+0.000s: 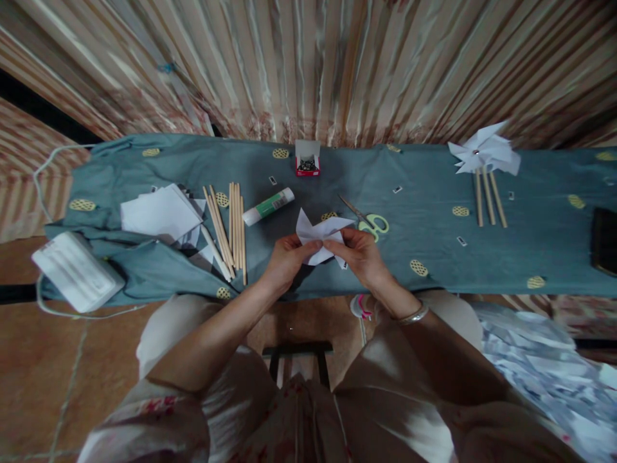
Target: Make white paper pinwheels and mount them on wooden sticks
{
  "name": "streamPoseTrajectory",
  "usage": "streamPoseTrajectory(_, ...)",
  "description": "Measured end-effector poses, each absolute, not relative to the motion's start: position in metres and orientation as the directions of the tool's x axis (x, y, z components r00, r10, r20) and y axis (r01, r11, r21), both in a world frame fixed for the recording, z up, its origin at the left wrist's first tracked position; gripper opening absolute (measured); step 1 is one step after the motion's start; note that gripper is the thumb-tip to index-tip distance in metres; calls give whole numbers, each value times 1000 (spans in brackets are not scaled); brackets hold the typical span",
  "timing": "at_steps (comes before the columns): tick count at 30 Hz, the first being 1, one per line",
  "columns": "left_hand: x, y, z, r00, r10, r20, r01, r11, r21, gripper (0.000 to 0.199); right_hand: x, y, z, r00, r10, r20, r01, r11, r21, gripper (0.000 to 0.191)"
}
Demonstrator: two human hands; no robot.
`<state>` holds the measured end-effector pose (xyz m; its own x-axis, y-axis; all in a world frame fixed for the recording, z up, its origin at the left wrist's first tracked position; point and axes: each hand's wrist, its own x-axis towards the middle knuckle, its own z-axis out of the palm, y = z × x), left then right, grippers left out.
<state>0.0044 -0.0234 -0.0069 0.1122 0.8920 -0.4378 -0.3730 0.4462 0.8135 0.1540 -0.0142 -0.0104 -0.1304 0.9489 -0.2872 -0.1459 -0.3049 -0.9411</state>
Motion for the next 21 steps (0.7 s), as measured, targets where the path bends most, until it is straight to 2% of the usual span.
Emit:
streamPoseTrajectory(6,1,-21,-5,100,901,-422,-402,425,811,31,156,-12,-7,-146,966,-212,-108,-229,-967,36)
streamPoseTrajectory(12,-9,-15,1,35,910,-414,-414,390,823,29,172,-4,-7,-37,997,-72,66,-70,-995,45)
streamPoseTrajectory(17,-24,-1,9,-73,936,-345,-471,273,839,31,180,7,-25,31,999,-11,199,-17,-980,38)
streamPoseTrajectory(21,-44,13,18,-169,943,-286,-520,162,839,32,178,29,-25,-75,990,120,394,140,-909,23)
